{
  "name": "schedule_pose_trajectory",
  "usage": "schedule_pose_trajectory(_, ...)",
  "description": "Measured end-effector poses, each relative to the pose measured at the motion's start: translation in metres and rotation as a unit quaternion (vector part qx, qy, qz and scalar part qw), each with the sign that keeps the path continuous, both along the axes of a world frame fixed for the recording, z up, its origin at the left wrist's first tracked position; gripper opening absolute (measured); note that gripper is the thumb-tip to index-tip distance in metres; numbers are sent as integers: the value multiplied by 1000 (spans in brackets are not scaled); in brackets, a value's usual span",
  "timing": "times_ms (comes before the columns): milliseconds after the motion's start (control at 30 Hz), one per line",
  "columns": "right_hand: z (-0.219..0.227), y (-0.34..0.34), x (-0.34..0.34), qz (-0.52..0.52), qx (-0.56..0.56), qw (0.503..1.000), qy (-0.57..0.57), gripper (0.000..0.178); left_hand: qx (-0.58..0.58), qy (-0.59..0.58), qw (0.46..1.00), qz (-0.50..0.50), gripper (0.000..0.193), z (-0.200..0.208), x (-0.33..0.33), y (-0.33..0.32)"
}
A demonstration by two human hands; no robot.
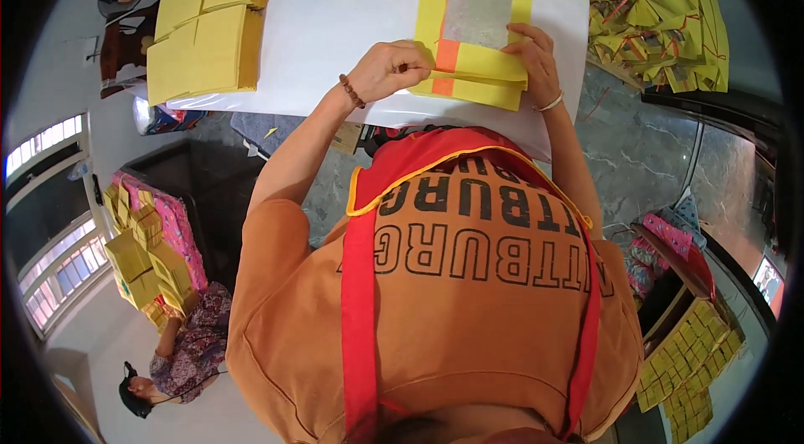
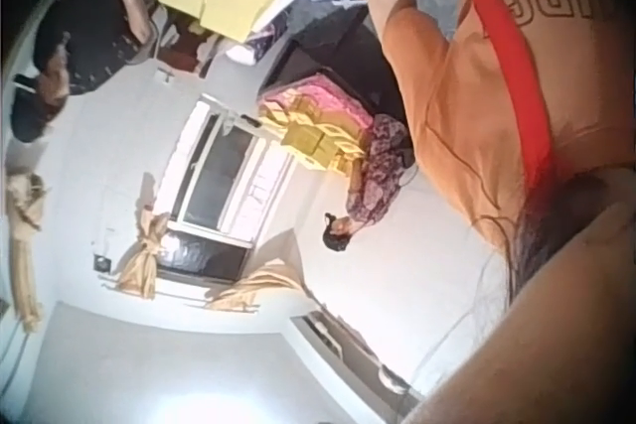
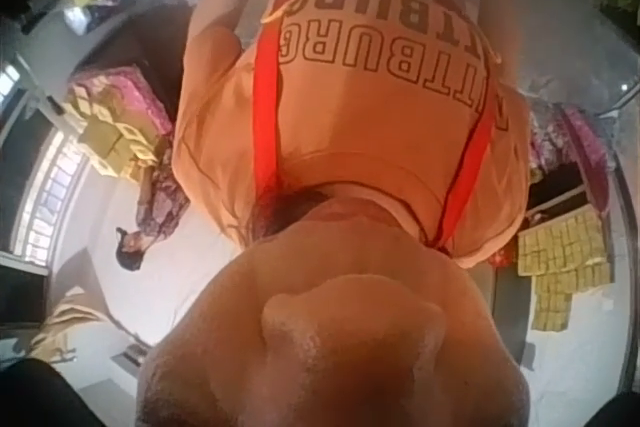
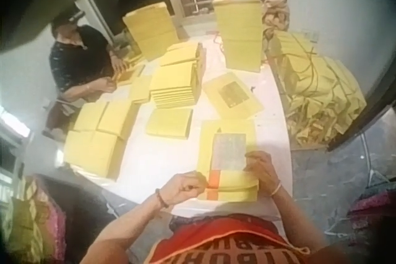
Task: Folding yellow sheets of joss paper with a central foil square into stacks.
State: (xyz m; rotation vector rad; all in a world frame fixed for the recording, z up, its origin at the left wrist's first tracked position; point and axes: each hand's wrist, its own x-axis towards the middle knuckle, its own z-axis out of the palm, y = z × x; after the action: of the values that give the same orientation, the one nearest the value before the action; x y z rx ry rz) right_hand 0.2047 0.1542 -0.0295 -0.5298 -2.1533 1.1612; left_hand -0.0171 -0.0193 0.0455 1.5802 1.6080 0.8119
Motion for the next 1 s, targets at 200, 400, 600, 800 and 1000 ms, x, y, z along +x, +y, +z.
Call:
schedule_pose_trajectory(200, -3, 1, 0, 12, -62, 998, 24, 48, -64, -125, 989, 45, 15, -10, -9, 1)
schedule_pose_trajectory(400, -7, 4, 2, 27, -24, 999, 7, 51, -113, -196, 972, 67, 15, -15, -15, 5)
schedule_pose_trajectory(600, -12, 4, 6, 40, -22, 998, 39, 36, -148, -290, 935, 144, 16, -16, -14, 12)
schedule_pose_trajectory(800, -2, -2, 1, 3, 40, 999, -36, 47, -181, -374, 892, 175, 17, -12, -19, 18)
schedule_pose_trajectory(1000, 2, -6, -2, -6, 7, 1000, 0, 42, -180, -367, 901, 141, 16, -11, -21, 18)
